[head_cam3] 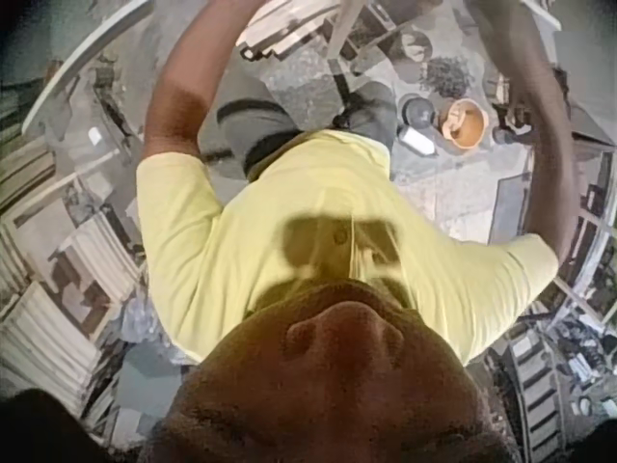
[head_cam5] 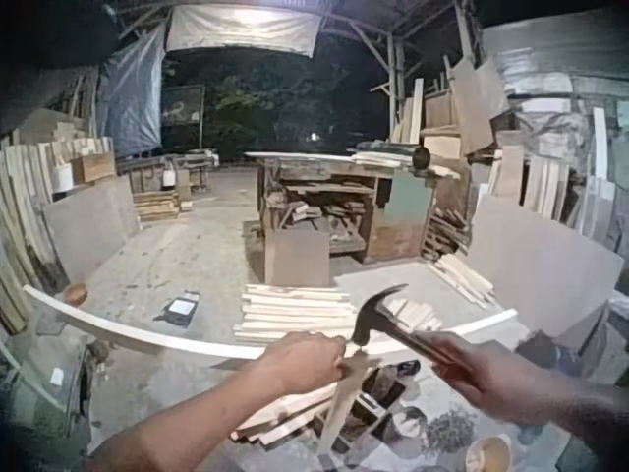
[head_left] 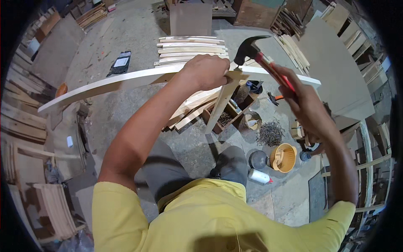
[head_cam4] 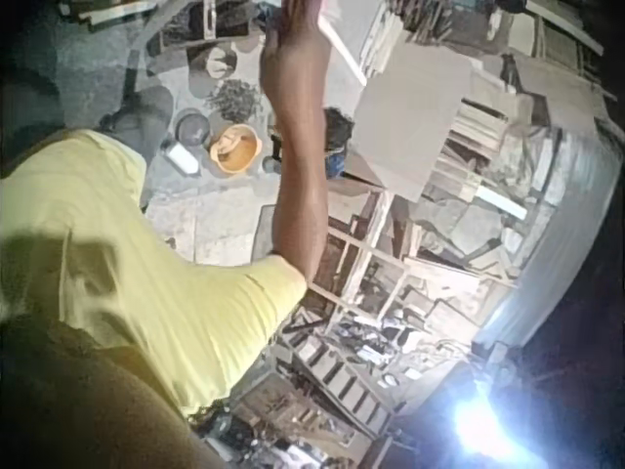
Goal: Applying glue to wooden slats and hammering them together to assemble a structure.
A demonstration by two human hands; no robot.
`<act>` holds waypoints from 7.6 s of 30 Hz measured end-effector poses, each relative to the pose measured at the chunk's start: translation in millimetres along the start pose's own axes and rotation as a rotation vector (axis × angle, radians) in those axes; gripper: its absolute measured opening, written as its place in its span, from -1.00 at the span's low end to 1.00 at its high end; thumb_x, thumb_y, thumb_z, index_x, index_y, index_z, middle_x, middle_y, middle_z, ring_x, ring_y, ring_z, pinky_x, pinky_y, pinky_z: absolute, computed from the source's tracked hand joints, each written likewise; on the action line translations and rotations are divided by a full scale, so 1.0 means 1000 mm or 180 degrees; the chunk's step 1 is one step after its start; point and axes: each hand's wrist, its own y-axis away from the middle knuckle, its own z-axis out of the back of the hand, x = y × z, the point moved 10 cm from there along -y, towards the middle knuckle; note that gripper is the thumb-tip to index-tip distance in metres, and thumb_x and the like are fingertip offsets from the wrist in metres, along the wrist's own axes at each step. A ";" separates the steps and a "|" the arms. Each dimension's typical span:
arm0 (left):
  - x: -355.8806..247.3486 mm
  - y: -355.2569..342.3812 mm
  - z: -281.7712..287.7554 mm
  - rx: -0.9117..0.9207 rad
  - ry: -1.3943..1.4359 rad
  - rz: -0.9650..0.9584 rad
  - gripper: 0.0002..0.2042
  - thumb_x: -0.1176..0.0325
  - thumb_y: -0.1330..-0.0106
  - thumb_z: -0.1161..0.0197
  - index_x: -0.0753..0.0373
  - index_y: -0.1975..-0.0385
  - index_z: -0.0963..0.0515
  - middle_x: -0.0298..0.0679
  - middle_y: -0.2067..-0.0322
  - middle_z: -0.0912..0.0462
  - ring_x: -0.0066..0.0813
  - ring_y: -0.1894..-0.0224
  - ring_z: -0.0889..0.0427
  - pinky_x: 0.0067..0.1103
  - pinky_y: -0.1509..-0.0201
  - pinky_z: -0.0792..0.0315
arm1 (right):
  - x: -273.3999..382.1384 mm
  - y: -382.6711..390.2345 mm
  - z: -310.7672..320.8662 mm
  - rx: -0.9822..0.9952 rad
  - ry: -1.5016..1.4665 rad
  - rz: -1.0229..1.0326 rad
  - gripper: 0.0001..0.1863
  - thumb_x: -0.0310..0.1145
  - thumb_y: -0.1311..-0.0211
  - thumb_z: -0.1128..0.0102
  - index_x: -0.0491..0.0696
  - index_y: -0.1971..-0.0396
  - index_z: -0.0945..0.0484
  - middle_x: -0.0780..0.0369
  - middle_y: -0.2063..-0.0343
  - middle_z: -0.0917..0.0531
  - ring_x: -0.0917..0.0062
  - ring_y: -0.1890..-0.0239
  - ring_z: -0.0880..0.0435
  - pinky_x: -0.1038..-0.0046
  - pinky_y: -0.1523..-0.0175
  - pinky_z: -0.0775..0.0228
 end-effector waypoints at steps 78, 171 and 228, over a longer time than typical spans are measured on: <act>0.011 -0.007 0.004 -0.1097 -0.1573 0.0222 -0.55 -0.07 -0.21 -0.42 0.29 0.36 -0.61 0.03 0.56 -0.66 0.04 0.43 -0.70 -0.27 0.32 -0.54 | -0.357 0.455 -0.242 0.0098 0.0461 -0.3799 -0.74 -0.17 -0.23 -0.21 -0.02 0.21 -0.63 -0.01 0.36 -0.71 0.00 0.23 -0.70 0.08 0.11 -0.50; 0.048 0.001 0.025 -0.1055 0.2106 0.0046 -0.86 0.46 -0.28 -0.36 0.42 0.29 -0.68 -0.13 0.35 -0.71 -0.47 0.32 -0.61 -0.47 0.13 -0.51 | -0.011 0.024 -0.089 0.0909 -0.0104 -0.0836 -0.63 -0.18 -0.54 0.01 -0.06 -0.16 -0.49 0.27 0.55 -0.52 0.60 0.50 -0.45 0.44 0.39 -0.28; 0.042 0.001 0.016 -0.1096 0.2136 0.0032 -0.87 0.47 -0.26 -0.40 0.38 0.28 -0.67 -0.18 0.33 -0.71 -0.52 0.29 -0.65 -0.53 0.12 -0.57 | 0.048 0.003 -0.016 -0.0365 -0.0078 -0.0041 -0.69 -0.23 -0.48 -0.08 -0.11 -0.04 -0.50 0.20 0.31 -0.61 0.53 0.30 -0.61 0.52 0.07 -0.45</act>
